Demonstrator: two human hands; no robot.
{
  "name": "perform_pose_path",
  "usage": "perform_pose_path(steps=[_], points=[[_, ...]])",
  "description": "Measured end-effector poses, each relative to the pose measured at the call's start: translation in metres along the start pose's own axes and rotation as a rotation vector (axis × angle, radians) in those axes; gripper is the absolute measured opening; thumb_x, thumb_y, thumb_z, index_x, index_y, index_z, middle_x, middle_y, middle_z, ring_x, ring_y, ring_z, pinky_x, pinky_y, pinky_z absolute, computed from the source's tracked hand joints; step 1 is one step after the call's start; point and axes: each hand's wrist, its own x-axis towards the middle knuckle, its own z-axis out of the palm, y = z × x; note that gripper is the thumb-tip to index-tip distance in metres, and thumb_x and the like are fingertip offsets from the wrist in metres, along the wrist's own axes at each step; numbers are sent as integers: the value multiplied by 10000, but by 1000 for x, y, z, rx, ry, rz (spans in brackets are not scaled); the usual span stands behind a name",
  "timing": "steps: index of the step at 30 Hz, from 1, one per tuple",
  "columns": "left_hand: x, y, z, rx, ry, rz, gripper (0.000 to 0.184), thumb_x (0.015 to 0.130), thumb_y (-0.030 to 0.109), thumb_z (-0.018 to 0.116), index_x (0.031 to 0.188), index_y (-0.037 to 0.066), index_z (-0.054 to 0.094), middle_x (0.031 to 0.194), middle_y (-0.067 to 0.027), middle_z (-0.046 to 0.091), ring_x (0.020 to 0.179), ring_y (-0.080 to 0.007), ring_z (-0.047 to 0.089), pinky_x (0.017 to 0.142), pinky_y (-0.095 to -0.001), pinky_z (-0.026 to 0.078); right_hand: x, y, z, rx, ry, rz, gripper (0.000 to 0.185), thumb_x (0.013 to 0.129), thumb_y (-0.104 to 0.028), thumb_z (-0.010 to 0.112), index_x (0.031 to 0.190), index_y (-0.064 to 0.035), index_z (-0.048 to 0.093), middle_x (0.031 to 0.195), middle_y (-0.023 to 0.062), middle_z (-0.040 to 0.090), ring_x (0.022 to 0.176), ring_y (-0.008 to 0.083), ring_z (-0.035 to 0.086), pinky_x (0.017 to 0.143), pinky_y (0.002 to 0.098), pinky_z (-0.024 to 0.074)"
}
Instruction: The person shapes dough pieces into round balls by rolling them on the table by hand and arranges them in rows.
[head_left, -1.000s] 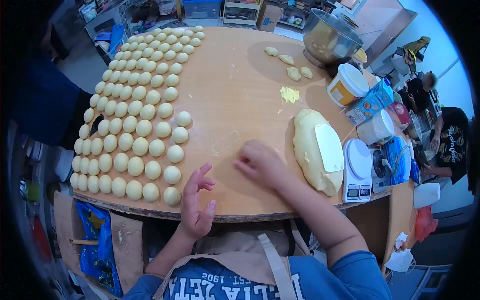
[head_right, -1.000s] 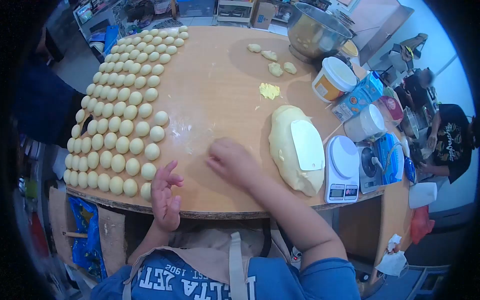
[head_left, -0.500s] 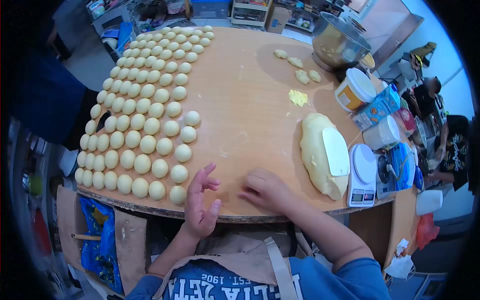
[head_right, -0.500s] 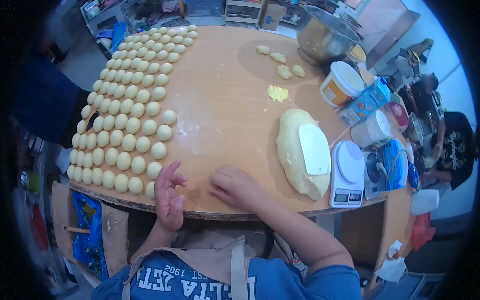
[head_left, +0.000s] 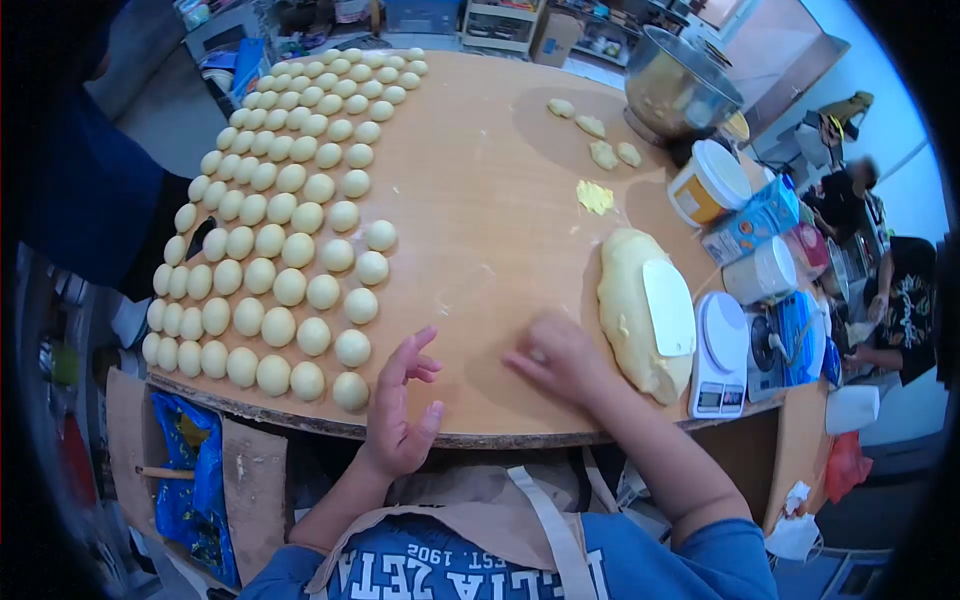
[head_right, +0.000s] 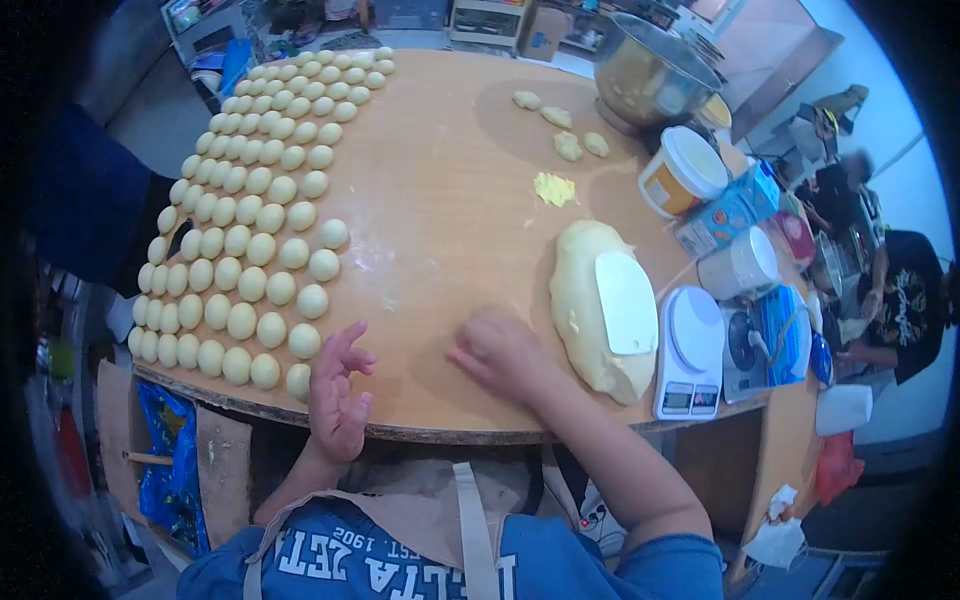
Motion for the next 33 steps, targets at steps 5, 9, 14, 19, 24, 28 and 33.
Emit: perform_pose_path(steps=[5,9,14,19,24,28,33], points=[[2,-2,-2,-14,1,-6,673,856,89,535,1454,-2,240,1452,-227,364,1054,-210,511,926,-345,421,15,-22,23,95,-47,17,270,751,-197,772,751,-59,539,758,116,559,734,308,567,648,399,463],[3,0,-2,-18,15,3,678,855,89,538,1455,-2,237,1453,-228,363,1052,-208,509,924,-342,419,-24,-9,4,106,-31,-7,272,731,-183,783,765,-58,544,756,107,565,766,309,572,678,392,469],[2,-4,-1,-6,-14,-13,688,848,77,541,1459,6,231,1453,-237,360,1045,-201,507,922,-339,417,11,-8,5,29,-3,51,290,745,-228,779,791,-51,554,780,112,562,768,315,566,679,392,465],[2,-1,-4,-53,30,-10,686,850,81,538,1459,8,231,1451,-245,360,1040,-202,510,921,-346,415,-20,-14,5,120,-36,39,314,743,-267,782,803,-52,561,799,114,564,768,315,568,688,402,465],[3,-3,1,-27,-15,-12,692,846,71,539,1463,19,230,1453,-246,358,1031,-200,512,919,-345,415,11,-7,1,77,-7,113,285,736,-211,766,843,-42,563,805,120,576,796,328,575,713,422,471],[1,-2,-2,-23,15,-9,690,847,77,537,1462,17,230,1454,-245,356,1025,-201,511,916,-343,416,-1,-27,16,108,-38,10,287,723,-196,786,823,-44,564,776,113,573,797,319,576,702,405,469],[1,-3,1,-9,-17,-37,714,853,139,528,1470,1,195,1462,-236,337,1031,-179,481,924,-336,386,-10,-2,-4,23,29,76,277,739,-177,757,849,-38,545,796,120,561,812,329,565,711,415,465]])
